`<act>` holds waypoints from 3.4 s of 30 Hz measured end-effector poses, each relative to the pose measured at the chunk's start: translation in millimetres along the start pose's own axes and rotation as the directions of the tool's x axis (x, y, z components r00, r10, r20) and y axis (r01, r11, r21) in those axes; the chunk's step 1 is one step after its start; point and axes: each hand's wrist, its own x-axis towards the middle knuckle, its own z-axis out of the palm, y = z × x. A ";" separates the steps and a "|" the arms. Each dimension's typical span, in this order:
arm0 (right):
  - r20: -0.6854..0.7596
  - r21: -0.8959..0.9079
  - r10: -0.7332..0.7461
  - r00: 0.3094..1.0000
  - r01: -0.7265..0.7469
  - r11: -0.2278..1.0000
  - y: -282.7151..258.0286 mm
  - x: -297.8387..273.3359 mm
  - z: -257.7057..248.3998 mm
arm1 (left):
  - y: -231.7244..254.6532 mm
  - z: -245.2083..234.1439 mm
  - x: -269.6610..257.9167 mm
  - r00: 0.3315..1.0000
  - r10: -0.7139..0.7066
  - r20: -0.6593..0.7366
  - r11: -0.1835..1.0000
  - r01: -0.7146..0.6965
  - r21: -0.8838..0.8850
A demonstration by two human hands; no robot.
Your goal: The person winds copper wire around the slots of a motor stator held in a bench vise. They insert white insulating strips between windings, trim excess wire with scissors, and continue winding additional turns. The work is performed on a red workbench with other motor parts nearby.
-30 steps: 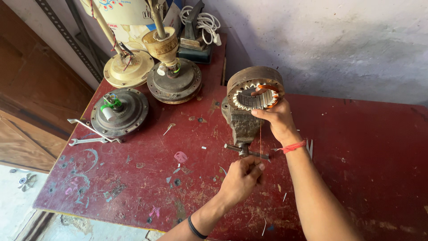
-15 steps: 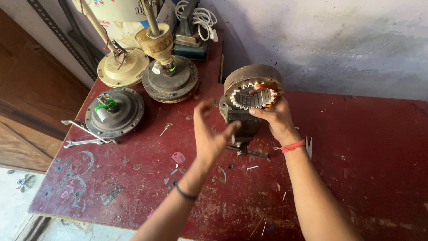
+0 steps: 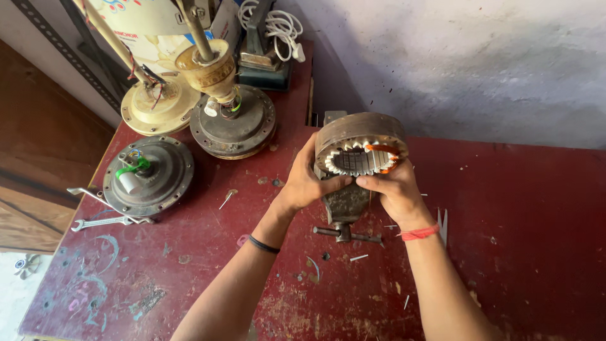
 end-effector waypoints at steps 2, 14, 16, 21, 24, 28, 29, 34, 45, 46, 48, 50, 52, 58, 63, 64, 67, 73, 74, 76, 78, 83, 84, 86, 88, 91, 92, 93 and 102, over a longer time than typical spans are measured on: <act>0.024 -0.013 -0.009 1.000 0.009 1.000 -2.5 1.8 1.5 | -3.7 -3.5 -1.3 1.000 -0.011 0.011 1.000 0.011 -0.007; 0.034 -0.154 -0.009 0.999 0.015 0.988 -7.1 7.9 -1.4 | -11.0 -8.3 0.8 0.996 0.073 0.044 0.987 -0.079 0.141; 0.063 -0.211 -0.018 0.998 0.031 0.977 -5.4 10.2 -7.2 | -10.7 -7.1 1.4 0.996 0.084 0.030 0.980 -0.088 0.178; 0.149 -0.313 0.058 0.987 -0.008 0.950 -5.5 18.2 -26.4 | -8.7 -7.4 2.9 0.990 0.135 0.043 0.954 -0.141 0.263; 0.186 -0.409 0.065 0.980 0.017 0.912 -4.9 19.9 -30.7 | -5.7 -7.5 2.6 0.995 0.096 0.042 0.963 -0.103 0.248; 0.186 -0.369 0.010 0.983 0.060 0.927 0.1 20.5 -25.3 | -2.9 -7.4 2.2 0.997 0.061 0.040 0.964 -0.069 0.256; 0.157 -0.341 -0.016 0.987 0.070 0.938 2.4 19.8 -22.0 | -2.8 -7.3 2.3 0.997 0.062 0.040 0.969 -0.070 0.238; 0.073 -0.343 -0.046 0.996 0.068 0.937 1.4 13.4 -11.0 | -5.1 -7.2 1.0 0.996 0.082 0.040 0.978 -0.088 0.187; 0.265 0.195 0.067 0.962 -0.122 0.973 -19.4 25.3 -49.9 | -16.3 -10.3 -0.3 0.998 -0.040 0.050 0.998 0.042 -0.042; 0.209 0.182 0.122 0.970 -0.161 0.970 -19.8 32.8 -57.4 | -17.3 -10.3 -0.7 0.997 -0.044 0.059 0.997 0.048 -0.063; 0.097 0.161 0.221 0.971 -0.234 0.959 -18.7 53.7 -66.3 | -18.0 -11.5 0.4 0.996 -0.063 0.064 0.995 0.067 -0.072; 0.219 -0.212 0.219 0.951 -0.173 0.962 -23.9 69.8 -72.2 | -18.3 -12.5 0.0 0.995 -0.078 0.064 0.993 0.083 -0.080; 0.323 -0.494 0.287 0.902 -0.099 0.864 -32.8 90.2 -74.5 | -18.1 -11.7 -1.1 0.994 -0.090 0.062 0.992 0.096 -0.088; 0.388 -0.686 0.620 0.681 -0.236 0.689 -51.9 138.5 -58.1 | -13.6 -11.0 -0.9 0.996 -0.071 0.058 0.992 0.077 -0.097; 0.487 -0.665 0.674 0.556 -0.265 0.698 -47.8 152.4 -41.6 | -12.4 -9.1 -1.5 0.997 -0.068 0.047 0.992 0.073 -0.099; 0.509 -0.644 0.678 0.531 -0.288 0.709 -47.6 153.4 -39.9 | -12.3 -8.6 -1.3 0.997 -0.063 0.044 0.994 0.067 -0.090; 0.557 -0.585 0.678 0.480 -0.353 0.730 -46.8 154.3 -36.8 | -11.7 -8.3 -1.6 0.996 -0.075 0.044 0.992 0.079 -0.101; 0.406 -0.628 0.672 0.620 -0.344 0.698 -38.4 150.0 -38.6 | -11.1 -7.8 -2.1 0.997 -0.070 0.043 0.993 0.074 -0.097; 0.397 -0.668 0.661 0.637 -0.293 0.684 -37.4 149.7 -39.9 | -11.4 -7.6 -1.8 0.997 -0.060 0.041 0.996 0.062 -0.067; 0.401 -0.708 0.649 0.647 -0.231 0.668 -35.8 149.9 -41.9 | -11.7 -7.9 -2.1 0.998 -0.041 0.038 0.999 0.041 -0.005; 0.423 -0.713 0.650 0.631 -0.211 0.669 -35.8 150.1 -43.4 | -12.8 -7.0 -1.5 0.999 -0.012 0.044 1.000 0.010 0.028; 0.397 -0.685 0.644 0.654 -0.255 0.682 -39.5 144.4 -39.3 | -11.2 -6.8 -0.8 0.998 0.021 0.061 0.998 -0.025 0.064; 0.397 -0.677 0.646 0.652 -0.267 0.686 -40.8 142.3 -37.9 | -10.2 -6.5 0.0 0.998 0.021 0.064 0.997 -0.025 0.068; 0.267 -0.613 0.615 0.742 -0.362 0.702 -43.6 134.9 -35.8 | -7.2 -6.1 0.1 0.998 0.024 0.066 0.996 -0.030 0.085; 0.185 -0.520 0.498 0.847 -0.345 0.781 -44.2 117.9 -36.2 | -4.5 -5.1 -1.1 0.998 0.029 0.061 0.994 -0.035 0.107; -0.029 -0.433 0.160 0.987 -0.157 0.887 -44.0 75.8 -39.2 | -2.3 -3.4 -2.0 0.998 0.020 0.051 0.991 -0.027 0.127; -0.197 -0.464 0.032 0.980 -0.122 0.877 -40.6 56.9 -38.2 | -2.5 -3.2 -1.8 0.998 0.025 0.050 0.991 -0.031 0.133; -0.248 -0.399 -0.088 0.965 -0.019 0.917 -35.8 33.8 -34.9 | -2.8 -3.3 -1.6 0.998 0.029 0.050 0.990 -0.036 0.139; -0.193 -0.871 -0.364 0.911 0.012 0.491 -28.5 -70.8 47.6 | -7.7 -5.5 1.1 0.996 -0.010 0.086 1.000 0.011 -0.011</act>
